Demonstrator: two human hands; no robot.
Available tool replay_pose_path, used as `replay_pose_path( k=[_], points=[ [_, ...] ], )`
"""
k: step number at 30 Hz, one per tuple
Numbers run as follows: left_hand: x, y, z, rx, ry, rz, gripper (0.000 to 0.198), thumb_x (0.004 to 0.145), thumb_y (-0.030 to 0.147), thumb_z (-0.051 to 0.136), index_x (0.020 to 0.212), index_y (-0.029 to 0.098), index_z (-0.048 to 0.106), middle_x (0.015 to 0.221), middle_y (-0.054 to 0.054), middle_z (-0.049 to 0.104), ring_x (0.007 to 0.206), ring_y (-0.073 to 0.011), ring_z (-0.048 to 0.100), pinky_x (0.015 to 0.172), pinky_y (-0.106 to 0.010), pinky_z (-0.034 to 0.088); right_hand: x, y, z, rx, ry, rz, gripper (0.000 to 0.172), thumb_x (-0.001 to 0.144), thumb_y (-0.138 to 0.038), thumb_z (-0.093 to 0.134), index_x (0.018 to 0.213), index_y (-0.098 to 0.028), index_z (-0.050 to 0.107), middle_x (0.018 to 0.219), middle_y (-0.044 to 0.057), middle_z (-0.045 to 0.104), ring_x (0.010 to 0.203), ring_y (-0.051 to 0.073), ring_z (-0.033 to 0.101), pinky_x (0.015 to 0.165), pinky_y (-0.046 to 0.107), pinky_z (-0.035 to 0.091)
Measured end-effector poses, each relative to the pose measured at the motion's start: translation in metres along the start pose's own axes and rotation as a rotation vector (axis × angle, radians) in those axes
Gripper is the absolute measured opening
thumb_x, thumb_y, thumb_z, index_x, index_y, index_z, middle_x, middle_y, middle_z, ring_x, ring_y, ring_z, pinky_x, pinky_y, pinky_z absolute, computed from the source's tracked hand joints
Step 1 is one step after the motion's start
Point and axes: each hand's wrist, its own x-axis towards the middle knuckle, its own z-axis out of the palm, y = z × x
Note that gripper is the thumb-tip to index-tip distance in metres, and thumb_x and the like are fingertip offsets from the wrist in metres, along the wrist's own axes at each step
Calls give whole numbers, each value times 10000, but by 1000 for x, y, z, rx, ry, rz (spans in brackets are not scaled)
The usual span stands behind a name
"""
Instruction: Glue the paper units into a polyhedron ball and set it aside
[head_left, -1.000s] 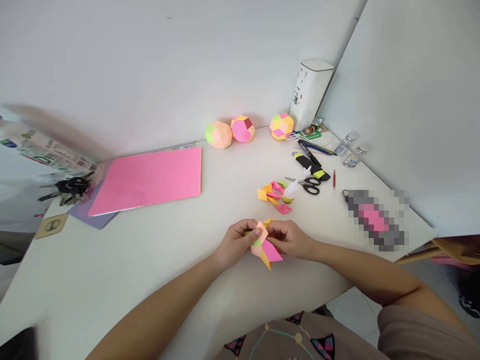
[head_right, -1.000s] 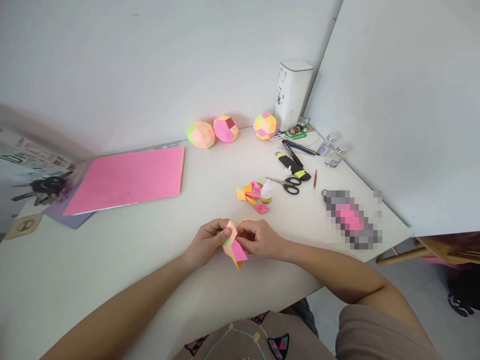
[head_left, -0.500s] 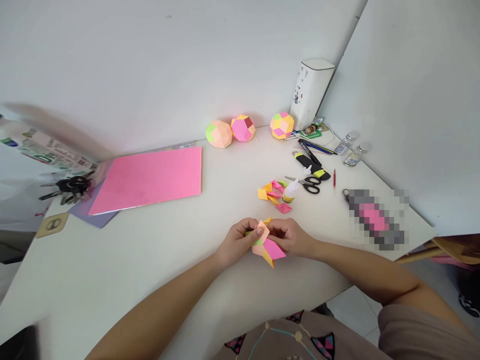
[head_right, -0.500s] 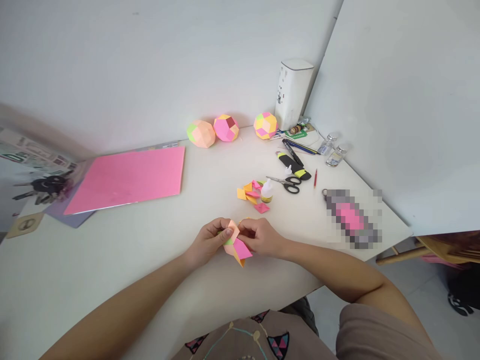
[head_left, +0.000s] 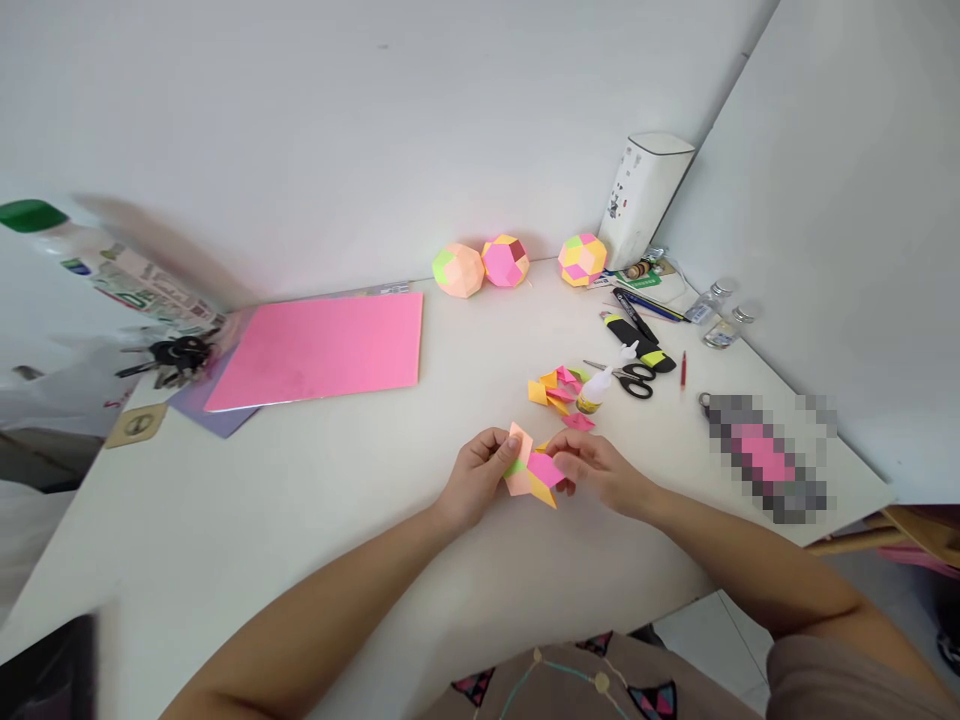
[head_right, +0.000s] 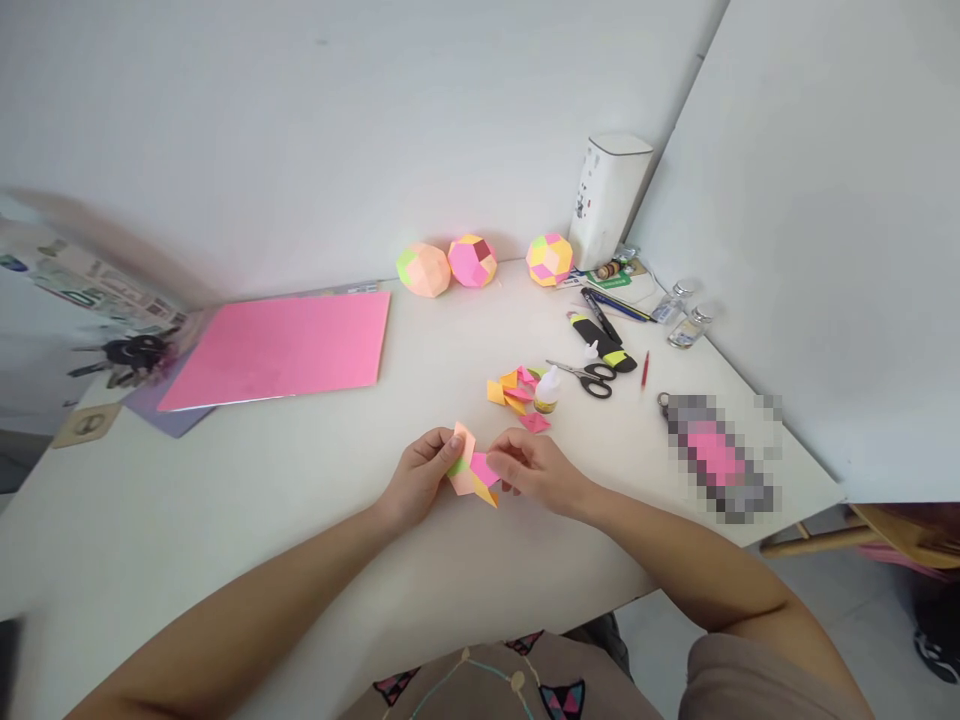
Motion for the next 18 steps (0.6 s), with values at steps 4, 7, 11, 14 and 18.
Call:
replay_pose_path(
  k=[4,7,11,14,18],
  points=[
    [-1,0,0,10,2,11,373,724,513,653,685,165,525,618,41,494,559,-82,446,550,-219,371,0,1,4,-67,88,36,285,741,-422,676,802,-158,588,741,11,564,632,114,529,569,246,451],
    [-1,1,0,1,-40,3,357,734,495,651,685,165,526,633,34,513,569,-86,456,551,-222,371,0,1,6,-64,113,51,227,783,-384,629,777,-157,613,748,20,583,632,116,534,574,252,452],
    [-1,3,0,19,-103,-6,330,761,470,634,695,156,558,650,11,531,584,-100,466,554,-238,373,1,2,6,-86,124,47,182,799,-337,602,794,-161,649,760,29,601,636,120,527,562,250,436],
    [-1,4,-1,66,-147,-13,348,768,486,617,699,146,593,666,-11,547,606,-120,481,563,-255,377,1,0,7,-150,143,13,138,784,-285,602,747,-162,651,698,15,576,598,108,476,520,233,388],
    [-2,5,-1,114,-168,-8,370,767,491,612,641,148,556,619,13,480,577,-101,422,545,-243,334,-2,-2,9,-246,161,-42,110,757,-221,600,668,-160,618,615,-15,505,554,90,407,499,223,338]
  ],
)
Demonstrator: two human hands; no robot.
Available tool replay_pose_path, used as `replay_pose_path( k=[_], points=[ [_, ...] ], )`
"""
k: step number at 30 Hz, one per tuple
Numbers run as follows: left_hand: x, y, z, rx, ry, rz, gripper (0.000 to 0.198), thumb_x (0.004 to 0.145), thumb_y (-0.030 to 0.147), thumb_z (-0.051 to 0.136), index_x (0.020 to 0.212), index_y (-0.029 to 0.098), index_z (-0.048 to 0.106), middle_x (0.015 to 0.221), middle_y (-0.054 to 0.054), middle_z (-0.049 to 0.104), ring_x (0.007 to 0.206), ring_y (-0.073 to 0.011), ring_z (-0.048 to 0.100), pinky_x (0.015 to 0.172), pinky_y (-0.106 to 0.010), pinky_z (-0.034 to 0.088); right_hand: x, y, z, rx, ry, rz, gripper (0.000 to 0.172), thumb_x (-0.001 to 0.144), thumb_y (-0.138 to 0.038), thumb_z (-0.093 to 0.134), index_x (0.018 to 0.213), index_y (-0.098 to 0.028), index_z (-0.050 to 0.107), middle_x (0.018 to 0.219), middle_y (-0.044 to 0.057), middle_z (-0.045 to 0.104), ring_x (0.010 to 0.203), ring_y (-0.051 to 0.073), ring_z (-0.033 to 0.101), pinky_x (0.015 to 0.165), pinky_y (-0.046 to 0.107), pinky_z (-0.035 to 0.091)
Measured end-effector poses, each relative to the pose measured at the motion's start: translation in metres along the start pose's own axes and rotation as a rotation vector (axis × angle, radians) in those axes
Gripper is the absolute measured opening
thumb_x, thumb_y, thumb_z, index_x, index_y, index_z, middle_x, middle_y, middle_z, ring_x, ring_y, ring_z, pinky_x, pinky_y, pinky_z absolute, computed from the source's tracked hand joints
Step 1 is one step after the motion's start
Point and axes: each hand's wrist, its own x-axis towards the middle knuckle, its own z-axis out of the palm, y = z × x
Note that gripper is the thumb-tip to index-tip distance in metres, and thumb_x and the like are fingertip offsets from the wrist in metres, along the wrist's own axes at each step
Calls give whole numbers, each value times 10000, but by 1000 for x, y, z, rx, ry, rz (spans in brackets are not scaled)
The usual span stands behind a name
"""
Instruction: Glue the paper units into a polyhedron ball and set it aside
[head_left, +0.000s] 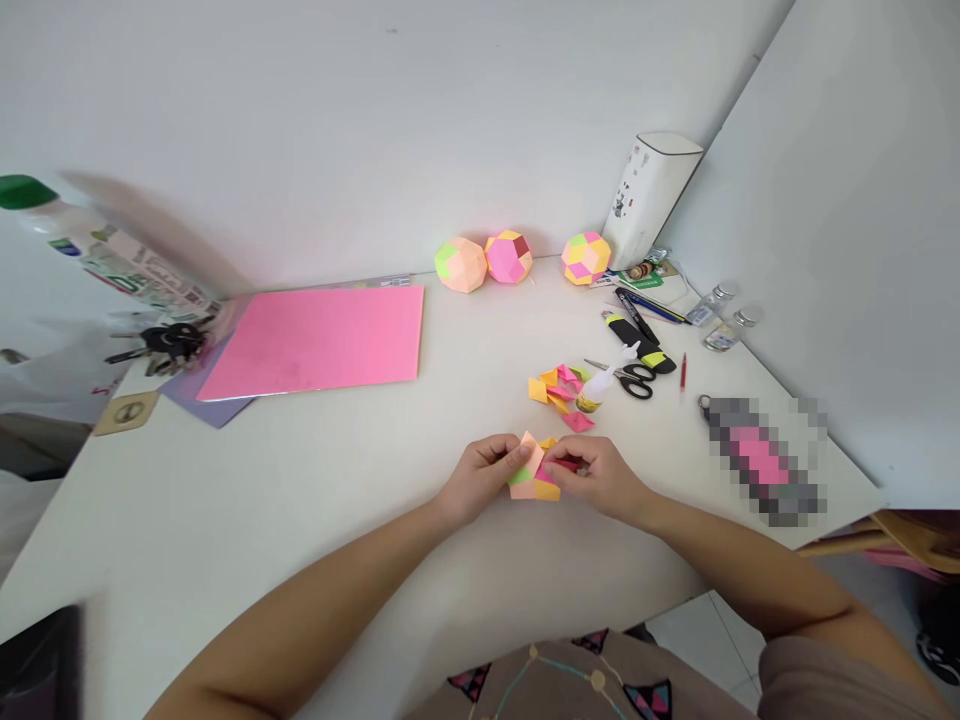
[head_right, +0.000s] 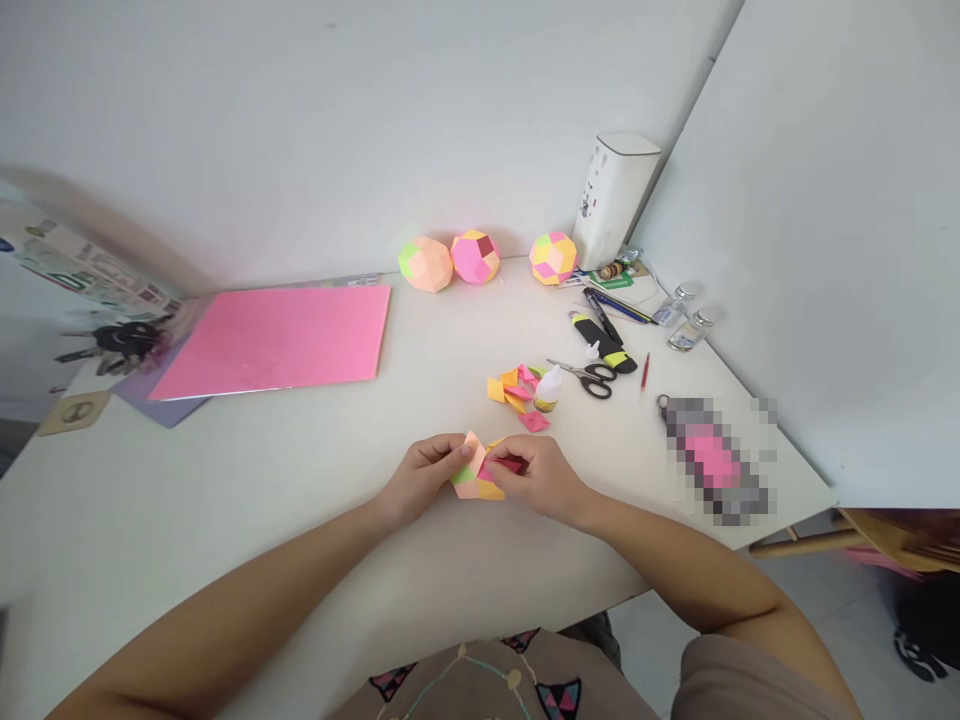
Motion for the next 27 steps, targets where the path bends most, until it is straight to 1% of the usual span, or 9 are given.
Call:
replay_pose_path(
  k=[2,5,8,10,12,14,17,22,27],
  points=[
    [0,0,0,44,-7,7,382,775,482,607,612,149,516,598,28,432,564,-89,380,534,-233,305,-1,0,0,-14,-4,-3,111,755,-211,597,658,-156,603,603,-21,486,547,85,399,493,220,332],
    [-1,0,0,80,-19,15,395,786,476,596,599,150,476,589,36,400,555,-80,345,522,-223,277,-1,0,-2,62,-26,56,118,757,-256,622,702,-153,602,639,-13,519,554,83,437,491,212,358],
    [-1,0,0,70,-17,12,393,802,477,575,609,150,476,589,34,421,554,-81,358,524,-222,286,1,0,-8,176,-80,130,196,735,-336,673,783,-155,613,680,-3,557,564,91,492,502,217,411],
    [0,0,0,30,-5,13,382,817,475,557,630,149,490,607,26,454,567,-85,388,541,-225,311,4,0,-12,209,-133,162,256,709,-363,706,832,-156,620,705,3,575,567,96,515,510,227,433],
    [0,-1,-1,-18,20,17,373,824,472,552,646,149,497,620,25,468,575,-86,405,558,-228,330,6,1,-14,214,-185,178,273,707,-377,711,837,-154,624,704,3,576,560,94,516,523,236,440],
    [0,-1,-1,-30,29,11,374,822,471,556,643,149,491,614,29,455,571,-83,402,557,-227,330,7,3,-15,212,-208,183,262,727,-392,694,792,-150,617,657,-9,553,538,87,494,526,238,429],
    [-1,-2,-1,11,-2,-16,381,815,477,562,633,152,477,600,35,431,554,-80,381,533,-224,308,7,4,-13,201,-203,195,269,740,-403,680,721,-149,590,577,-34,493,512,78,450,500,227,387],
    [-2,-1,0,62,-28,-15,393,801,491,570,628,158,452,597,43,402,550,-79,353,520,-221,283,5,3,-11,192,-203,202,266,737,-374,674,663,-156,539,548,-56,441,479,60,387,451,208,297],
    [-1,0,1,103,-47,17,413,806,493,558,606,158,426,595,46,375,552,-77,326,523,-220,264,6,4,-9,189,-200,205,243,742,-335,654,639,-161,519,537,-61,425,468,61,382,444,211,284]
  ],
)
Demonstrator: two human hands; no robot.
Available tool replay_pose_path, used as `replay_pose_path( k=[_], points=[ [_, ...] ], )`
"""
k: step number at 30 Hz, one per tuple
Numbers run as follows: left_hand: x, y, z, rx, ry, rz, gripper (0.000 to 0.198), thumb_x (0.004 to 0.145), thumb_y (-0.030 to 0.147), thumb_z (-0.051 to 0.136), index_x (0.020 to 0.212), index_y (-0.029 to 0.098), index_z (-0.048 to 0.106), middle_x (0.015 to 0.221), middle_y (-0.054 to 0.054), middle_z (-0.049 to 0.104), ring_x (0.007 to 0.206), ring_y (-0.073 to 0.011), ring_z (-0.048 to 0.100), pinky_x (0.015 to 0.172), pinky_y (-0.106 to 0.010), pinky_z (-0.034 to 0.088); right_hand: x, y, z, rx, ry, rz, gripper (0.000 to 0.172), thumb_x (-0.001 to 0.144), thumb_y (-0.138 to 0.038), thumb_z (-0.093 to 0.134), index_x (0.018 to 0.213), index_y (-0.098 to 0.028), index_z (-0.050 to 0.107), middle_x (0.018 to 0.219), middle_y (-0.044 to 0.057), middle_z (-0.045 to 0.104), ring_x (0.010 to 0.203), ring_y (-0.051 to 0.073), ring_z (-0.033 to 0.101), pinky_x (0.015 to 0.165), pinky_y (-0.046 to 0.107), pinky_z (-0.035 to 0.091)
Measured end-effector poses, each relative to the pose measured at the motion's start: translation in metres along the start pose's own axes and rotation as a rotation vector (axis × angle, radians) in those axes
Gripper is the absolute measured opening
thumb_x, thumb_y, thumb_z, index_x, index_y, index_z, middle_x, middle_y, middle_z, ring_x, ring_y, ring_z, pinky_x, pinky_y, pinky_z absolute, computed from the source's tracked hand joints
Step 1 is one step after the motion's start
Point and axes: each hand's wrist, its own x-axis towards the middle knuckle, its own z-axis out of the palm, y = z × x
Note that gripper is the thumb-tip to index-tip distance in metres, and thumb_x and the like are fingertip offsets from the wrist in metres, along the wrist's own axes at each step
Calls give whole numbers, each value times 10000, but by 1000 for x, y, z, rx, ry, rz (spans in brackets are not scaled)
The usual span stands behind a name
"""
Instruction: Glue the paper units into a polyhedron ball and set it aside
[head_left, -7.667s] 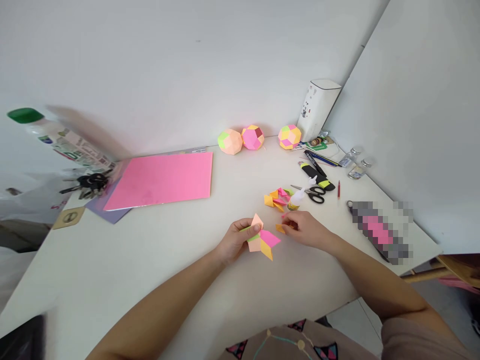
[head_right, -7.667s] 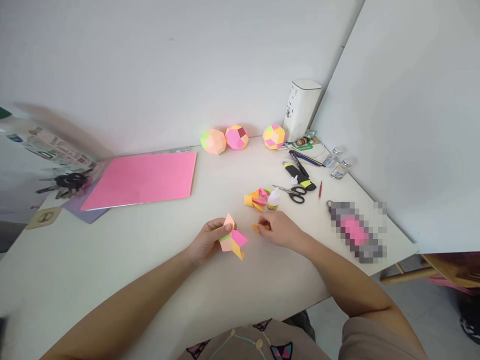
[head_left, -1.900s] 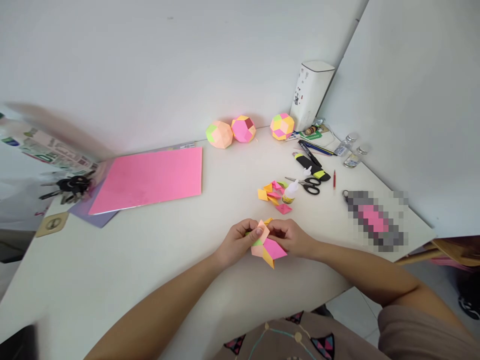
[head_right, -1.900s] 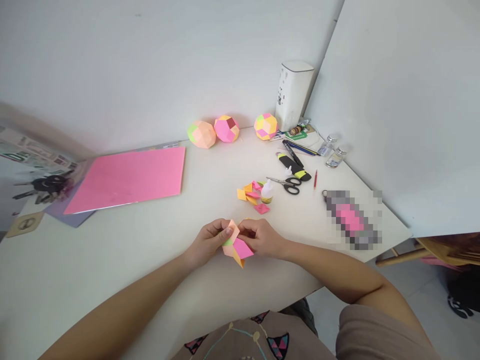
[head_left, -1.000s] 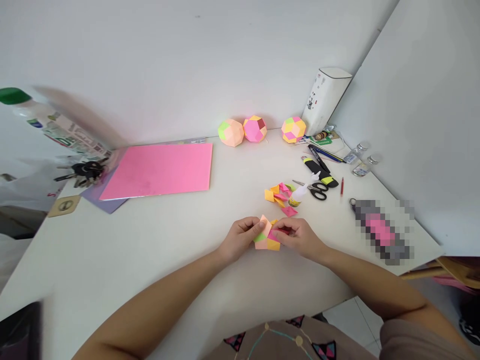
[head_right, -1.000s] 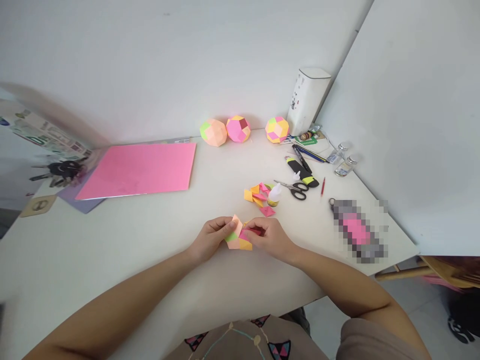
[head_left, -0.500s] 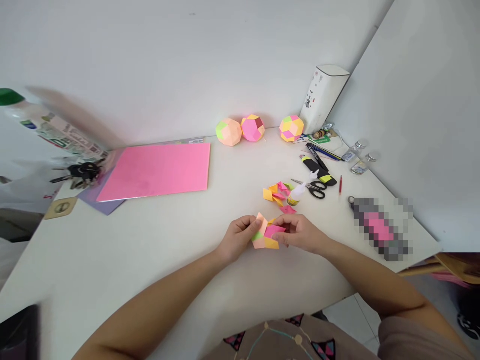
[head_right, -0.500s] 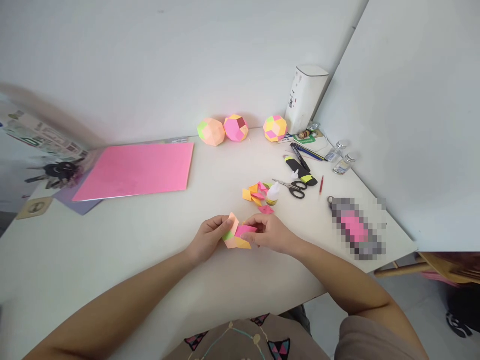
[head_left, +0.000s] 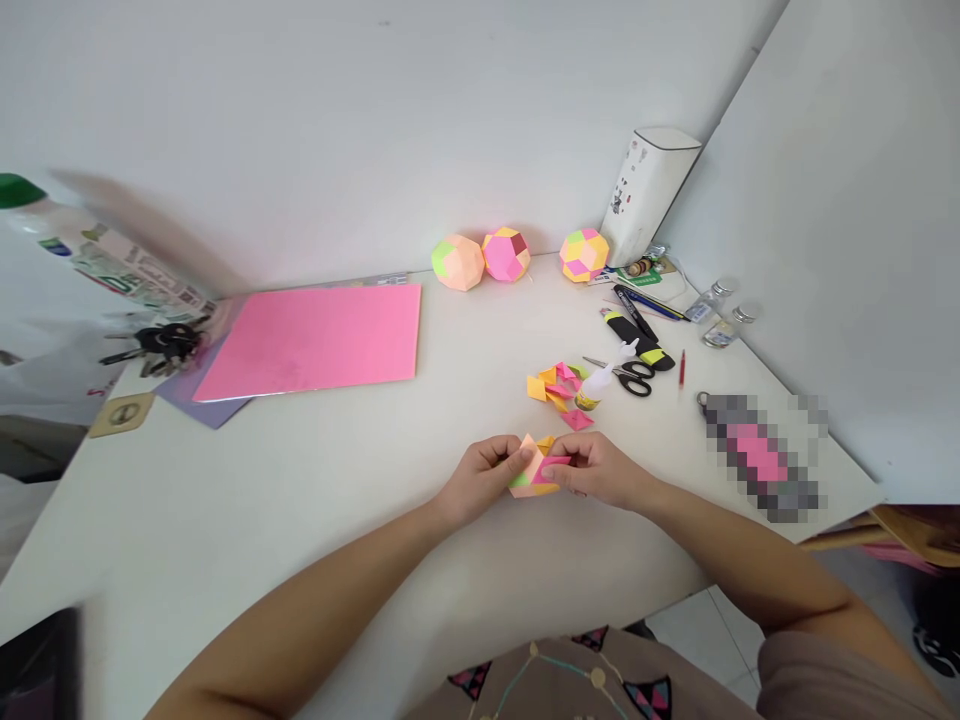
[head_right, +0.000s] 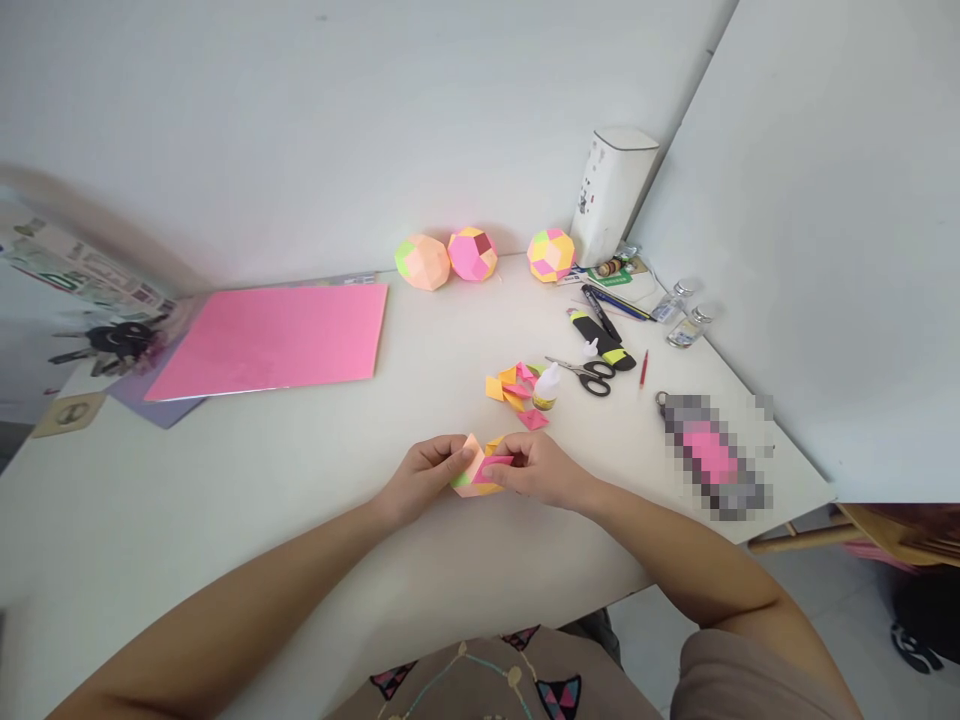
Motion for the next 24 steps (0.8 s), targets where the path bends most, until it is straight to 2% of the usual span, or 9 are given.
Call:
replay_pose_path(
  k=[7,14,19,24],
  points=[
    [0,1,-2,-7,-19,-17,393,803,477,571,615,152,456,602,42,400,554,-76,346,528,-221,282,1,0,1,33,15,-3,277,716,-372,685,641,-157,528,558,-56,436,481,63,392,450,214,293],
    [2,3,-8,-11,-157,-63,242,755,378,667,793,140,653,743,-16,603,703,-131,532,660,-265,401,2,4,0,86,-25,-20,274,720,-381,686,664,-151,548,573,-53,449,483,57,380,451,212,277],
    [3,2,-10,-40,-135,-60,215,728,342,700,767,131,689,714,-23,632,691,-139,559,660,-273,422,3,5,2,144,-60,-34,271,726,-368,685,654,-156,534,538,-64,430,465,55,360,450,215,269],
    [2,6,-13,-89,-225,-63,261,718,320,710,916,152,700,854,-51,667,801,-176,596,746,-311,457,3,5,1,186,-38,-49,282,721,-391,698,678,-155,551,540,-61,442,468,59,384,457,217,281]
  ],
)
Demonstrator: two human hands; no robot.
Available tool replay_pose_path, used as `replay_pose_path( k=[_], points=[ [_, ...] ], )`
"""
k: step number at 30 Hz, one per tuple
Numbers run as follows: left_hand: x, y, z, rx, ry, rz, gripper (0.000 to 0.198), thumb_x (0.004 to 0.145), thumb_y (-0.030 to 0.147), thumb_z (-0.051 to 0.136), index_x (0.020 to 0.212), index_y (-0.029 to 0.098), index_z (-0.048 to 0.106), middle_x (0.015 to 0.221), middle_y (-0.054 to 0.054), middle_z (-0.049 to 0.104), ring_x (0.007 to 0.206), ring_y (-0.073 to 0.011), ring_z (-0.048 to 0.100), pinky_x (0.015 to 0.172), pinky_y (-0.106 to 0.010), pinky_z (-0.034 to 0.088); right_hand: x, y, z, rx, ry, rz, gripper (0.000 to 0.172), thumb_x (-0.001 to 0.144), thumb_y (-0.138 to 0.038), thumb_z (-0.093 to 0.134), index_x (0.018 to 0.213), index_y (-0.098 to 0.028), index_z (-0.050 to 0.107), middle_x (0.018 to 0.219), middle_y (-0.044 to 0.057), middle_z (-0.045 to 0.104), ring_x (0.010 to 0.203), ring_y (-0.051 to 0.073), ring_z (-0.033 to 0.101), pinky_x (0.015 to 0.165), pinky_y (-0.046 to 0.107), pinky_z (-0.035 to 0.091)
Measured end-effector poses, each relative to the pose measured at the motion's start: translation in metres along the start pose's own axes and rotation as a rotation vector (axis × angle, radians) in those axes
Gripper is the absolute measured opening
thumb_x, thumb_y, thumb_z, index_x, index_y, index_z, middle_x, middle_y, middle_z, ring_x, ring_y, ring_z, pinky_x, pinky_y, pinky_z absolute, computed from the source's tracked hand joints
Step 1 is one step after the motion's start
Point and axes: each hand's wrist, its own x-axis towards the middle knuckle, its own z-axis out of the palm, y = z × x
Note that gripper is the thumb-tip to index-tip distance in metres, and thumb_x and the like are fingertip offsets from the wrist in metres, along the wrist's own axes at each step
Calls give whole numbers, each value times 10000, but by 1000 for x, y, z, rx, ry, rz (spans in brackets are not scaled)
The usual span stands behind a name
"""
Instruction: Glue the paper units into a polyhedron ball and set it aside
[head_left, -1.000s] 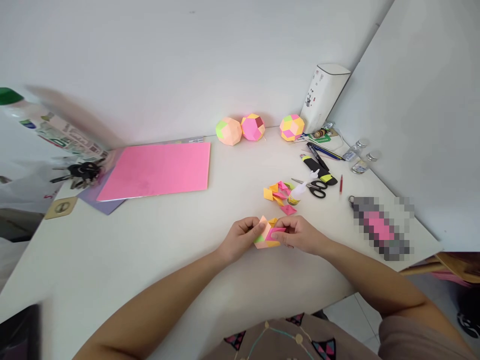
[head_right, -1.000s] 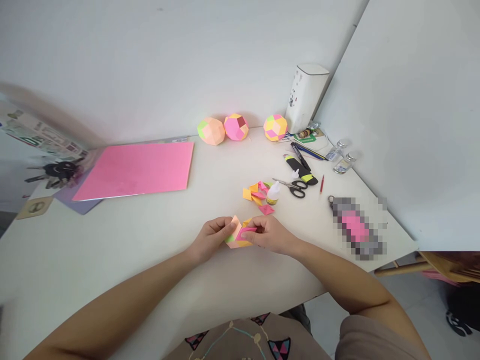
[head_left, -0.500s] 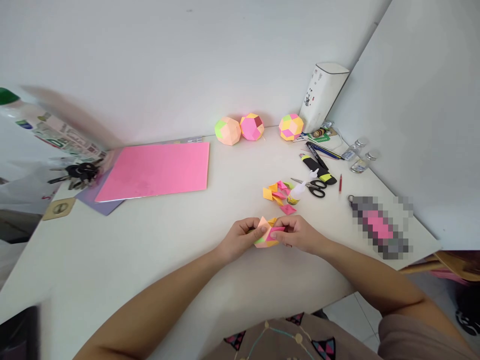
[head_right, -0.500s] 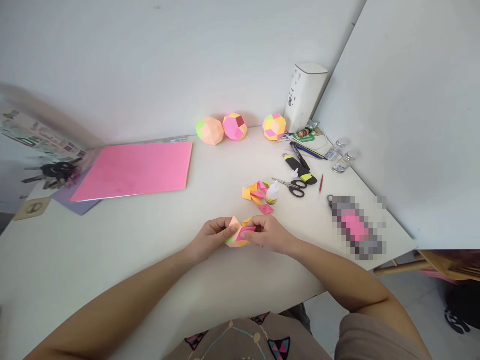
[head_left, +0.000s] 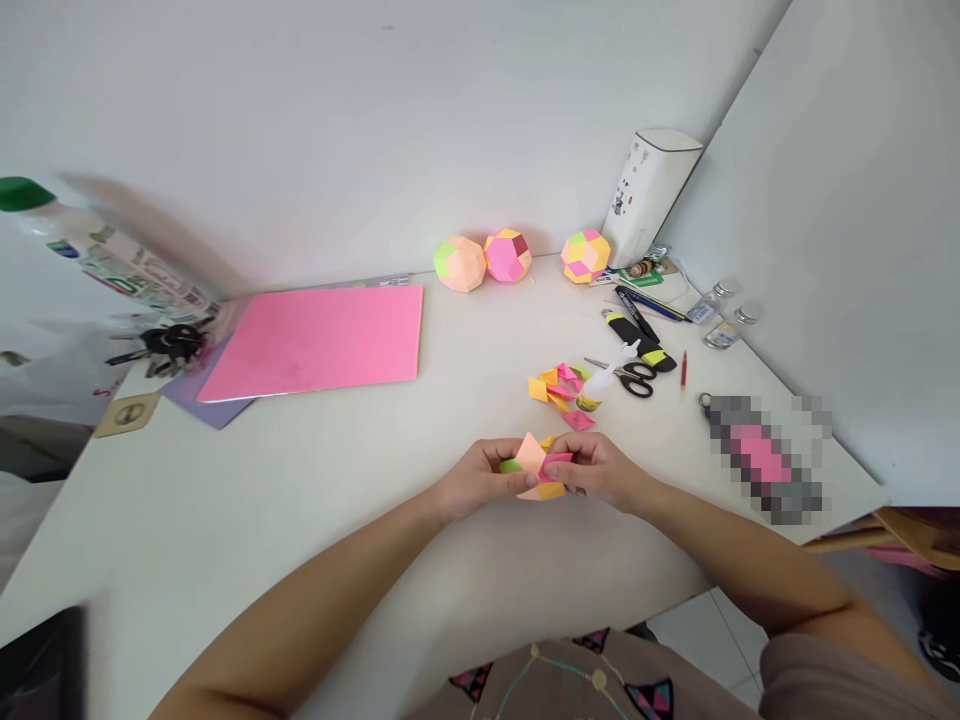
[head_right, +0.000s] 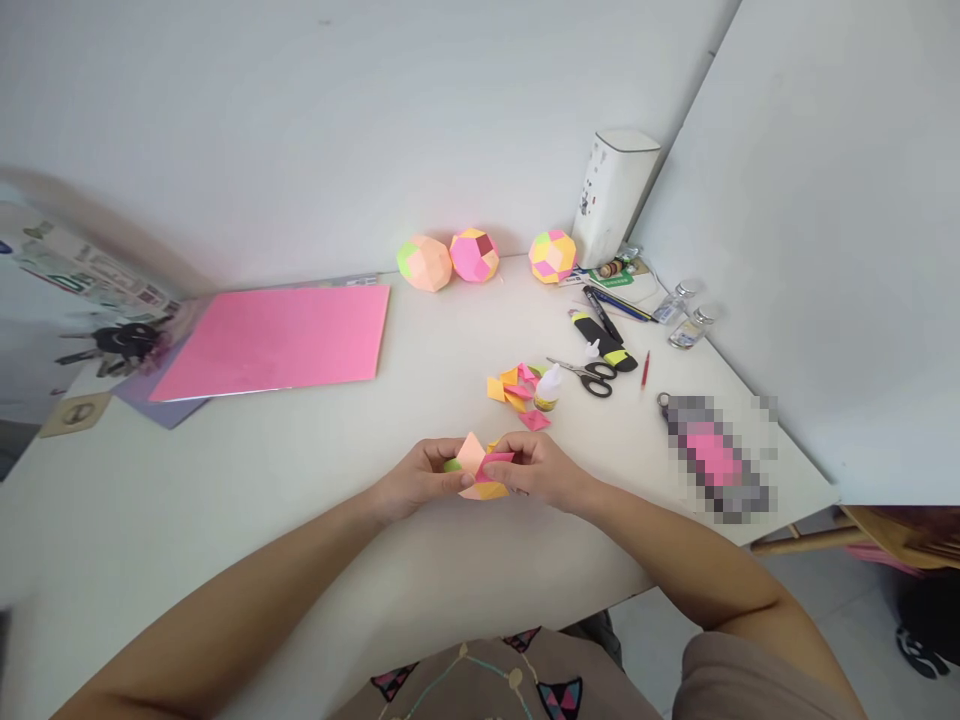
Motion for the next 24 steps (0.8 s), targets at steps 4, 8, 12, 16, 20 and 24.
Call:
replay_pose_path(
  k=[4,8,12,16,20,24],
  points=[
    [-1,2,0,24,-3,-3,237,701,308,719,882,155,703,827,-43,653,791,-174,590,751,-314,456,2,1,-2,-24,-12,4,280,721,-395,698,695,-150,566,584,-50,467,481,54,381,465,216,288],
    [-2,4,1,65,-57,24,172,713,306,702,811,164,707,803,-34,644,809,-183,588,774,-319,446,3,1,-3,-26,-69,6,285,720,-399,694,694,-149,560,591,-50,458,488,55,381,460,213,281],
    [-2,7,1,51,-78,-1,186,738,341,678,795,164,692,773,-27,629,751,-162,570,724,-300,433,2,0,-1,-23,-99,-12,284,720,-386,693,671,-148,546,610,-48,453,497,52,383,467,213,288],
    [-2,6,3,33,-42,-10,221,725,353,694,680,145,637,657,7,567,643,-120,521,640,-267,395,1,0,2,-32,-103,-33,303,713,-386,701,646,-148,525,626,-50,436,503,45,368,467,207,276],
    [-1,3,3,44,-33,-9,259,741,383,678,697,132,639,660,-4,579,649,-125,529,634,-266,394,0,1,3,1,-83,-36,314,717,-407,700,667,-151,525,596,-58,433,493,48,367,464,210,273],
    [1,-2,-4,-33,-9,53,376,735,481,658,877,132,673,828,-66,660,767,-169,595,721,-295,441,1,1,0,90,-35,-63,292,740,-404,690,692,-152,550,580,-50,478,480,54,392,471,218,300]
  ],
)
